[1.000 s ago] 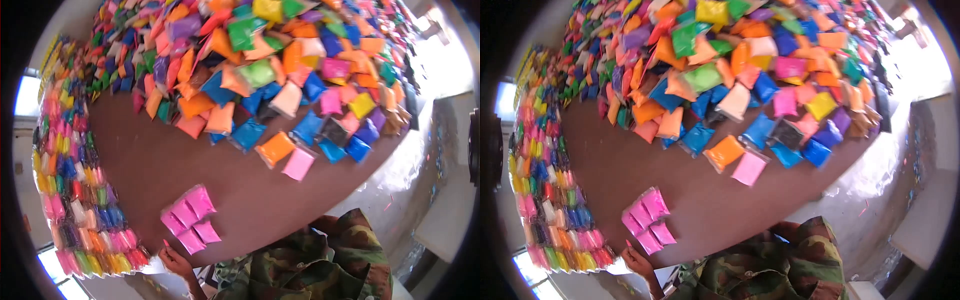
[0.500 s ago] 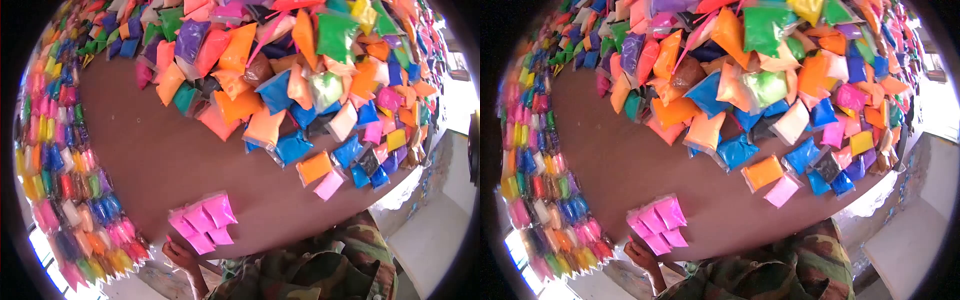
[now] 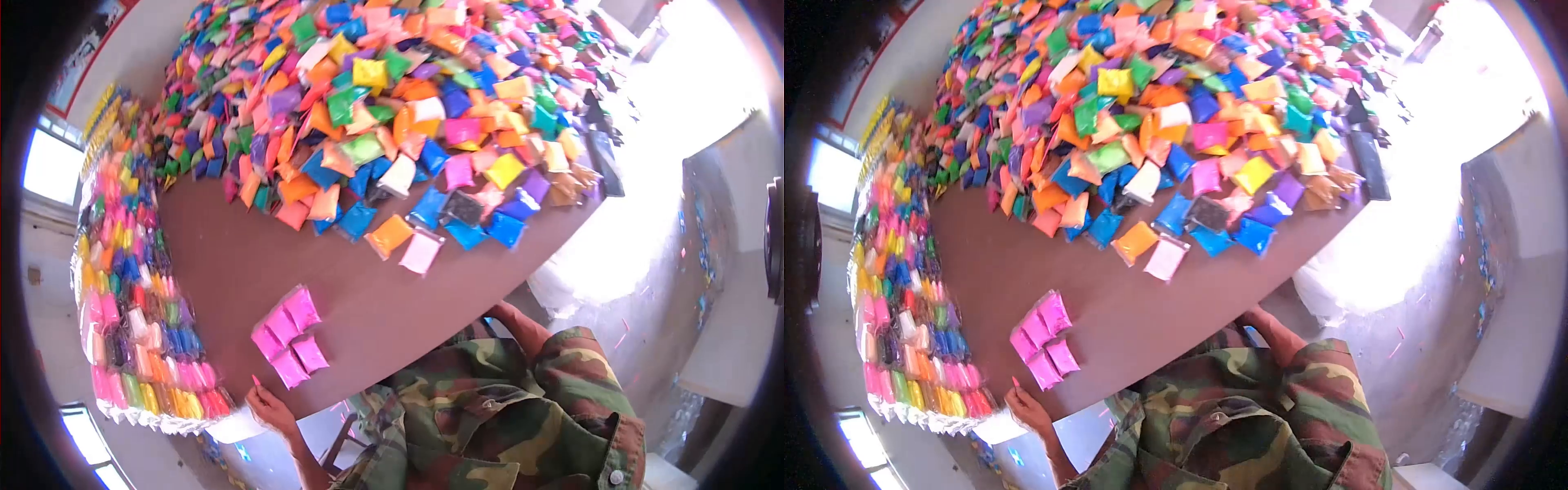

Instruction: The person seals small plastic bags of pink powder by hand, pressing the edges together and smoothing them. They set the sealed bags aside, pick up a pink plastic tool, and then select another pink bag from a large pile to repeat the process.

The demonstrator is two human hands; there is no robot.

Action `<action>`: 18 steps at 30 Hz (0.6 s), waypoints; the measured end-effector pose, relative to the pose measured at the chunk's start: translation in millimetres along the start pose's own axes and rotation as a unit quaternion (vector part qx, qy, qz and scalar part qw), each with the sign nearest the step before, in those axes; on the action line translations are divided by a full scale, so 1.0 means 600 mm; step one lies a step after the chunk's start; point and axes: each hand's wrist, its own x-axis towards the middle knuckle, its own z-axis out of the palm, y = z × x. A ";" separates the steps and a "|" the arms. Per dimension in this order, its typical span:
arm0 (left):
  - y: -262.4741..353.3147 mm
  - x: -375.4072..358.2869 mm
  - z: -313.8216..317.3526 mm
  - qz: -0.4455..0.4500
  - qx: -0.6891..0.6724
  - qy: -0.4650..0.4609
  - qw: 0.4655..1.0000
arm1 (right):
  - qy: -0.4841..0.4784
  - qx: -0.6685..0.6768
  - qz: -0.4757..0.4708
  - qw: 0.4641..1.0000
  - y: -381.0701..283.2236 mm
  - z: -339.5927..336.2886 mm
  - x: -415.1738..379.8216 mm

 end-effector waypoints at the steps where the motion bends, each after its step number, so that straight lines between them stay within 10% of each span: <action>1: -0.003 0.000 0.000 0.001 0.001 0.000 1.000 | -0.011 -0.013 -0.013 1.000 0.009 -0.018 -0.012; 11: -0.005 0.002 0.004 0.020 0.020 0.013 1.000 | -0.244 0.030 0.204 0.948 -0.254 -0.354 -0.054; 18: -0.009 0.002 0.006 0.007 0.018 0.014 1.000 | 0.048 0.044 0.043 0.997 -0.389 -0.472 0.110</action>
